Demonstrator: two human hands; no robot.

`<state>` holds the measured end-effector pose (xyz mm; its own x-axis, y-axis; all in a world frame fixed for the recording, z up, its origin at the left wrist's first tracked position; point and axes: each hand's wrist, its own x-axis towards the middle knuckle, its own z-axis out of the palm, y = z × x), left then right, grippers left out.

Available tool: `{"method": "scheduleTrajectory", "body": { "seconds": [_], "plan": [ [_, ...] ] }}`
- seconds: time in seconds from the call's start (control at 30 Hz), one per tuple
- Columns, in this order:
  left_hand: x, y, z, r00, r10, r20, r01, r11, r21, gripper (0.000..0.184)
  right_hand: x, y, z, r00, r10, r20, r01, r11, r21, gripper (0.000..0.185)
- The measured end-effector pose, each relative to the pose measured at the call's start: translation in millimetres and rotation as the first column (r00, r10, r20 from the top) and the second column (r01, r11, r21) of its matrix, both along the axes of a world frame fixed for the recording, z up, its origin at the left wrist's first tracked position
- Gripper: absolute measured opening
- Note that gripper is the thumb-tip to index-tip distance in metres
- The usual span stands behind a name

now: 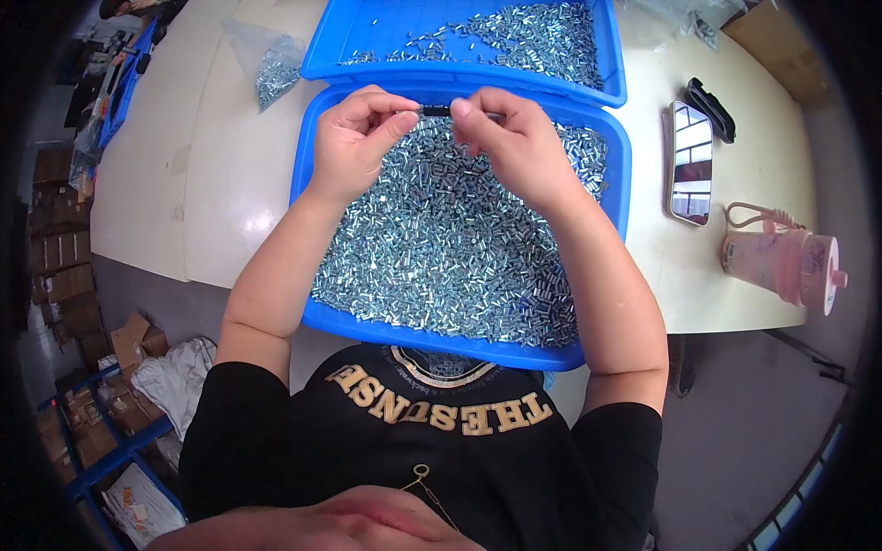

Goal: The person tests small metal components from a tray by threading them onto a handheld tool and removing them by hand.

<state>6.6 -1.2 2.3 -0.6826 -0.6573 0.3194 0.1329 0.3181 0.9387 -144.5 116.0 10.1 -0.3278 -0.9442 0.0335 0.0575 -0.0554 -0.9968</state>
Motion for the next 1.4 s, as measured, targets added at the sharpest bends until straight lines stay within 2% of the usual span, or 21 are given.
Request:
{"method": "scheduleTrajectory", "body": {
  "seconds": [0.07, 0.1, 0.17, 0.27, 0.3, 0.33, 0.4, 0.43, 0.5, 0.57, 0.63, 0.77, 0.83, 0.87, 0.93, 1.07, 1.13, 1.27, 1.33, 1.37, 1.4],
  "plan": [
    [1, 0, -1, 1.0, -0.007, -0.004, 0.007, 1.0, -0.025, 0.007, -11, 2, 4, 0.987, 0.152, -0.052, -0.126, 0.932, 0.339, 0.027],
    [3, -2, -1, 0.999, -0.037, 0.026, 0.037, 0.999, -0.025, 0.008, -7, 2, 5, 0.987, 0.151, -0.052, -0.125, 0.932, 0.34, 0.027],
    [3, -3, -1, 0.996, -0.066, 0.057, 0.067, 0.997, -0.024, 0.01, 5, 0, 9, 0.996, -0.028, 0.08, 0.018, 0.992, 0.125, 0.03],
    [3, -1, 0, 0.997, -0.057, 0.049, 0.057, 0.998, 0.0, 0.009, 5, -2, 5, 0.998, -0.056, 0.001, 0.056, 0.998, 0.03, 0.032],
    [3, 0, 1, 0.996, -0.055, 0.069, 0.058, 0.998, -0.038, 0.009, -4, 1, 5, 0.997, 0.031, -0.068, -0.022, 0.991, 0.132, 0.026],
    [3, 0, 2, 0.995, -0.054, 0.089, 0.06, 0.995, -0.077, 0.009, -8, 2, 6, 0.997, 0.03, -0.069, -0.021, 0.991, 0.132, 0.026],
    [3, 1, 1, 0.995, -0.06, 0.085, 0.065, 0.996, -0.057, 0.009, -12, 3, 10, 0.989, 0.13, -0.074, -0.099, 0.94, 0.327, 0.023],
    [3, 1, 1, 0.995, -0.063, 0.081, 0.066, 0.997, -0.039, 0.009, -6, 2, 10, 0.989, 0.13, -0.075, -0.099, 0.94, 0.327, 0.023],
    [1, 2, 0, 0.998, -0.038, 0.057, 0.041, 0.998, -0.049, 0.009, 15, -4, 15, 0.983, -0.153, 0.105, 0.147, 0.987, 0.062, 0.032],
    [0, 1, 0, 0.999, -0.013, 0.033, 0.015, 0.998, -0.059, 0.008, 7, -1, 12, 0.992, -0.121, 0.035, 0.12, 0.992, 0.043, 0.031],
    [1, 2, 2, 0.998, -0.048, 0.034, 0.051, 0.995, -0.091, 0.008, -4, 2, 11, 0.996, 0.009, -0.085, 0.011, 0.973, 0.23, 0.025],
    [0, 3, 3, 0.999, -0.022, 0.043, 0.026, 0.995, -0.096, 0.008, 3, 0, 13, 0.997, -0.018, -0.075, 0.037, 0.964, 0.262, 0.028],
    [0, 3, 2, 0.999, -0.021, 0.043, 0.024, 0.997, -0.077, 0.008, 11, -3, 10, 0.989, -0.145, -0.04, 0.147, 0.988, 0.05, 0.04],
    [0, 3, 2, 0.999, -0.021, 0.044, 0.024, 0.997, -0.078, 0.008, 8, -2, 10, 0.989, -0.145, -0.04, 0.147, 0.988, 0.049, 0.04],
    [1, 4, 3, 0.997, -0.022, 0.08, 0.035, 0.985, -0.171, 0.008, -1, 2, 12, 0.983, -0.034, -0.178, 0.076, 0.969, 0.234, 0.04],
    [0, 4, 1, 0.999, -0.029, 0.038, 0.035, 0.983, -0.18, 0.009, -1, 3, 19, 0.992, -0.03, -0.124, 0.07, 0.94, 0.334, 0.039],
    [0, 4, 1, 0.996, -0.017, 0.086, 0.034, 0.98, -0.198, 0.009, -4, 3, 18, 0.996, 0.019, -0.086, 0.014, 0.933, 0.36, 0.037],
    [0, 6, 1, 0.992, 0.005, 0.123, 0.016, 0.986, -0.165, 0.008, -5, 2, 7, 0.996, 0.024, -0.08, -0.005, 0.971, 0.237, 0.028],
    [0, 4, -1, 0.986, -0.006, 0.168, 0.024, 0.994, -0.103, 0.014, -4, 2, 3, 0.994, 0.02, -0.108, -0.01, 0.996, 0.093, 0.017],
    [1, 3, 0, 0.986, -0.006, 0.168, 0.024, 0.994, -0.104, 0.014, -5, 1, 3, 0.994, 0.019, -0.108, -0.009, 0.996, 0.092, 0.017],
    [3, 2, 0, 0.973, -0.066, 0.22, 0.048, 0.995, 0.084, 0.017, -4, 1, 3, 0.994, 0.016, -0.113, -0.004, 0.995, 0.104, 0.015]
  ]
}}
